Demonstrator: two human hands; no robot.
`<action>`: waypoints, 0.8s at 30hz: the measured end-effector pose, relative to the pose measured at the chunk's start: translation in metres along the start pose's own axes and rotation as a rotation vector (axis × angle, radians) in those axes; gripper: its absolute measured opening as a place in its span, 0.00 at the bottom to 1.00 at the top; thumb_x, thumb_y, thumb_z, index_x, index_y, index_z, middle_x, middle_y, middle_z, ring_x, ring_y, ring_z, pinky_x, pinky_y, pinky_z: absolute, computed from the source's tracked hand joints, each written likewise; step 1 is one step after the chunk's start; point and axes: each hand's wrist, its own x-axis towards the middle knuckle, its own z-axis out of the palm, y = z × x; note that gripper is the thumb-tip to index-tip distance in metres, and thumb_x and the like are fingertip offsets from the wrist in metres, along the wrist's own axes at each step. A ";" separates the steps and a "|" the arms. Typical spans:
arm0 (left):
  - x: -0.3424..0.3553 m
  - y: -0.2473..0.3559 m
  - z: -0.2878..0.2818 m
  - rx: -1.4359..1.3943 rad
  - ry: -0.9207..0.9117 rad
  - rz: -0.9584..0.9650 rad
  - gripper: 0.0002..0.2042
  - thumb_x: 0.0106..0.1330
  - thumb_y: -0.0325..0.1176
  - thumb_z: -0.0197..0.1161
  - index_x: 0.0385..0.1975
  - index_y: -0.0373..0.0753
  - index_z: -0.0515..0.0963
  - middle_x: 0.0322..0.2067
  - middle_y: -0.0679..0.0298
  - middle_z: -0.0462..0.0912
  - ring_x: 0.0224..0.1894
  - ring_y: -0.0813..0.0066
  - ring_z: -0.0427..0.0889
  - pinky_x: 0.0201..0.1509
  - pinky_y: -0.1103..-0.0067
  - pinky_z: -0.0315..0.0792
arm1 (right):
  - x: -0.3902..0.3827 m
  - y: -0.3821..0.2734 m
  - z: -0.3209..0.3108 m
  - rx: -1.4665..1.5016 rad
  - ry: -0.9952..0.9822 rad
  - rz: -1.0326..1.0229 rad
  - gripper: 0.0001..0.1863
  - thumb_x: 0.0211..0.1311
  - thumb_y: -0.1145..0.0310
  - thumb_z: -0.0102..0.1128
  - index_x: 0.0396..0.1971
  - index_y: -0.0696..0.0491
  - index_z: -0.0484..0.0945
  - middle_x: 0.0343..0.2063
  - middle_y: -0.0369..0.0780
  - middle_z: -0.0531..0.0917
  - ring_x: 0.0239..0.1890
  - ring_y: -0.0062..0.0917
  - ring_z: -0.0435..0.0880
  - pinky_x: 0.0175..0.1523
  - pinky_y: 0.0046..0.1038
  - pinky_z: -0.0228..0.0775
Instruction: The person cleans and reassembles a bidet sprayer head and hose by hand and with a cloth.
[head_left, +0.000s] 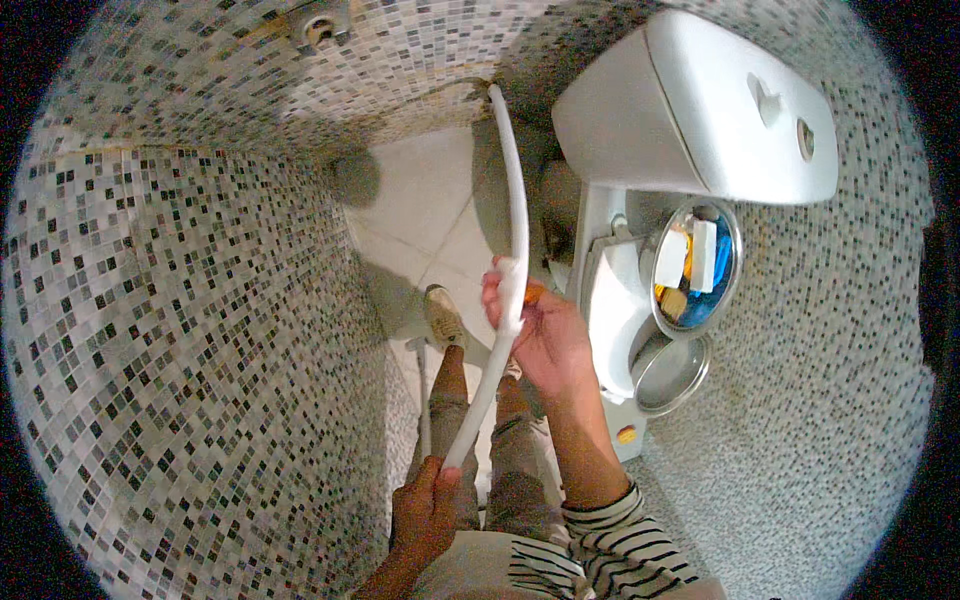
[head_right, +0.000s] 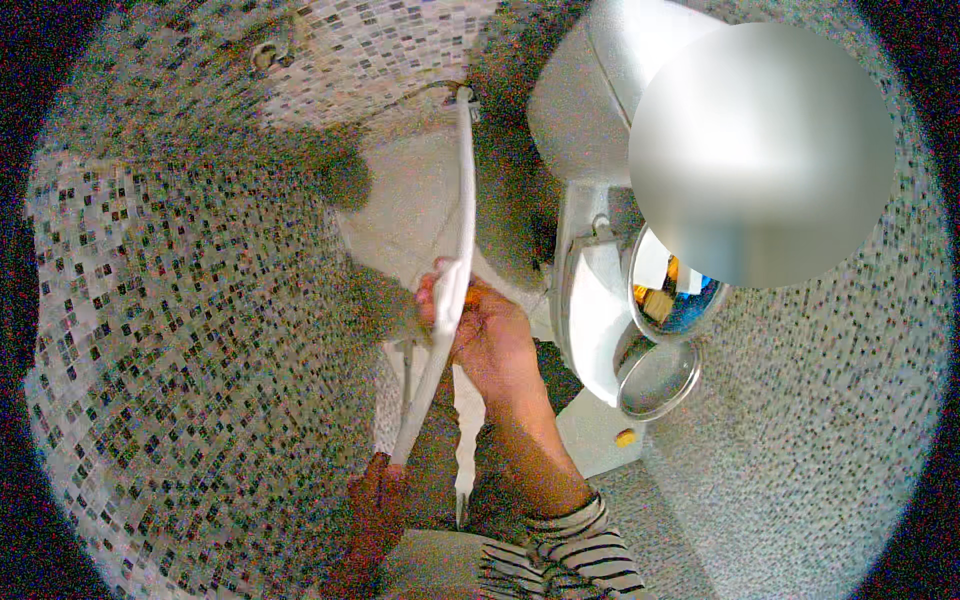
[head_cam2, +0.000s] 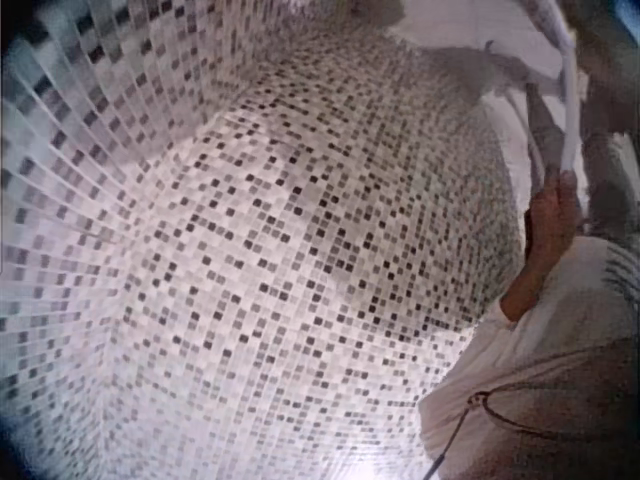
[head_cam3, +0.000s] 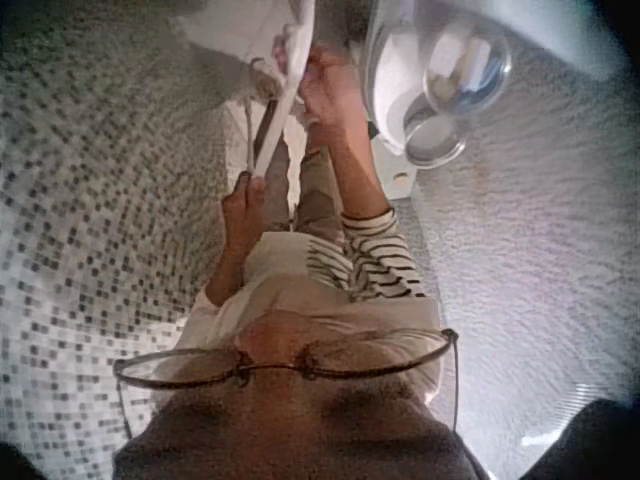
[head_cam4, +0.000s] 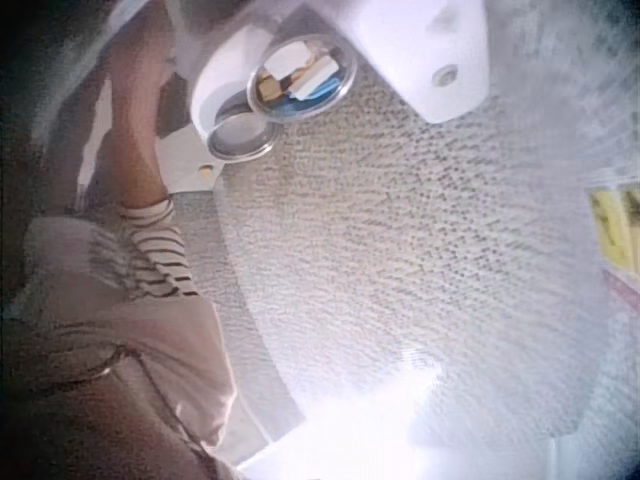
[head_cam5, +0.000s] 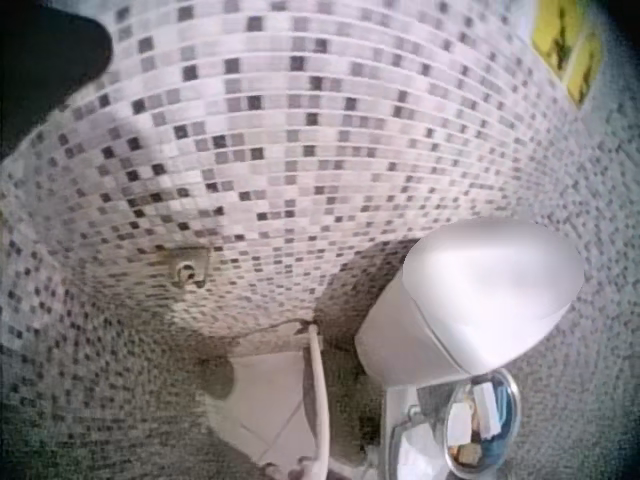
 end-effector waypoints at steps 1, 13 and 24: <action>0.003 -0.005 0.000 0.021 0.013 0.028 0.17 0.65 0.47 0.44 0.31 0.37 0.69 0.13 0.52 0.71 0.16 0.54 0.74 0.20 0.67 0.65 | 0.005 0.001 -0.002 0.074 -0.006 -0.009 0.17 0.60 0.74 0.36 0.47 0.65 0.64 0.40 0.48 0.73 0.40 0.32 0.74 0.44 0.29 0.72; 0.008 -0.020 -0.008 -0.085 -0.121 -0.023 0.18 0.65 0.48 0.43 0.30 0.37 0.69 0.11 0.55 0.70 0.14 0.58 0.73 0.18 0.67 0.64 | 0.056 -0.011 -0.020 0.243 0.028 -0.026 0.17 0.65 0.65 0.38 0.47 0.62 0.64 0.36 0.45 0.73 0.35 0.31 0.72 0.41 0.29 0.70; 0.007 -0.026 0.000 -0.033 0.006 -0.194 0.13 0.63 0.41 0.49 0.32 0.36 0.70 0.15 0.55 0.73 0.16 0.58 0.74 0.20 0.69 0.66 | 0.173 -0.106 -0.009 0.001 0.006 0.124 0.15 0.62 0.66 0.39 0.41 0.63 0.64 0.34 0.50 0.73 0.35 0.39 0.74 0.40 0.37 0.71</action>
